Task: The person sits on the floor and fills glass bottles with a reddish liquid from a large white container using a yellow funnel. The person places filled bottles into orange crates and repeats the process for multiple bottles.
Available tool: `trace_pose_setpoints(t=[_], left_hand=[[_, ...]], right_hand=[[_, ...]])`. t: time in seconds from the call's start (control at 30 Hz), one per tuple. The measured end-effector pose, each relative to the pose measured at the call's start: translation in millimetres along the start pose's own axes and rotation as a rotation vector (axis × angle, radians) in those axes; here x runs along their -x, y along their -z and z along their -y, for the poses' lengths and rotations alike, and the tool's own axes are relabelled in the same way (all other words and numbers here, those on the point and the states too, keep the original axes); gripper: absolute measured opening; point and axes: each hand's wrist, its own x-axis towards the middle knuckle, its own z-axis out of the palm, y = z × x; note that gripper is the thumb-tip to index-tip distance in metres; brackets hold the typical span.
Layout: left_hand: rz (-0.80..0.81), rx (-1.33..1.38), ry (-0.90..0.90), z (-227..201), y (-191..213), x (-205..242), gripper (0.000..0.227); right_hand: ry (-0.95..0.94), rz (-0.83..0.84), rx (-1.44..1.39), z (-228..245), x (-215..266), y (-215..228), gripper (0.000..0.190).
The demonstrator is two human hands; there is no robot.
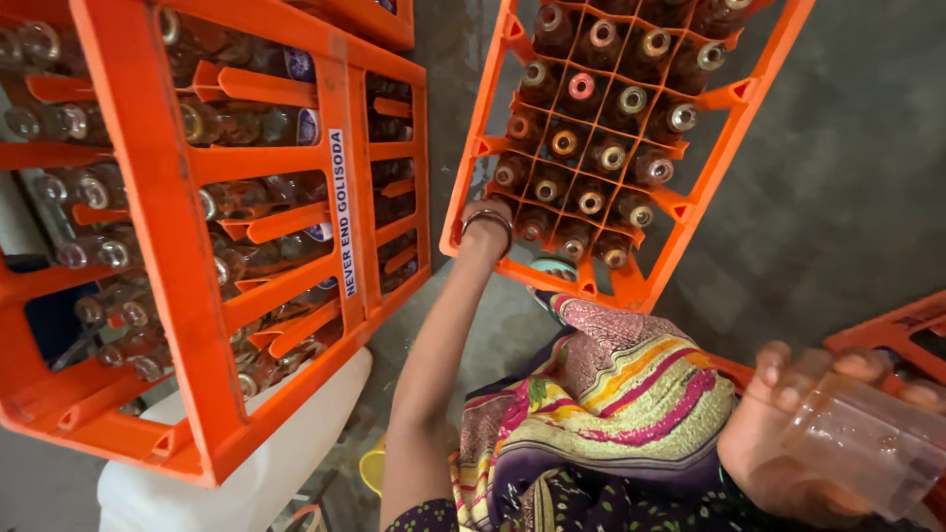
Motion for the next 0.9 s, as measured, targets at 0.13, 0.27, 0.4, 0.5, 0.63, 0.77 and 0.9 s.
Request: trace_pose_setpoints(t=[0.13, 0.27, 0.4, 0.5, 0.63, 0.77, 0.9], left_hand=[[-0.326, -0.016, 0.256, -39.9, 12.9, 23.2, 0.02], [-0.334, 0.212, -0.278, -117.6, 10.0, 51.2, 0.031], [-0.207, 0.223, -0.363, -163.1, 7.3, 38.6, 0.031], [-0.17, 0.198, -0.319, -190.3, -1.4, 30.8, 0.031], [-0.147, 0.186, -0.281, -207.1, -2.3, 24.9, 0.031], [-0.138, 0.184, -0.291, -207.2, -1.1, 31.7, 0.033], [-0.14, 0.179, -0.32, -197.7, 7.4, 53.1, 0.034]], right_hand=[[-0.013, 0.03, 0.012, -0.5, -3.9, -0.4, 0.064], [-0.03, 0.03, 0.031, 2.4, -3.6, -6.7, 0.064], [-0.012, 0.049, 0.053, 2.3, -7.2, -11.4, 0.074], [-0.01, 0.04, 0.017, 2.0, -7.3, -16.9, 0.077], [-0.048, 0.055, 0.034, 6.0, -16.3, -25.6, 0.075], [-0.02, 0.072, 0.004, 6.1, -19.2, -32.5, 0.073], [0.04, 0.064, -0.012, 7.2, -21.7, -34.7, 0.073]])
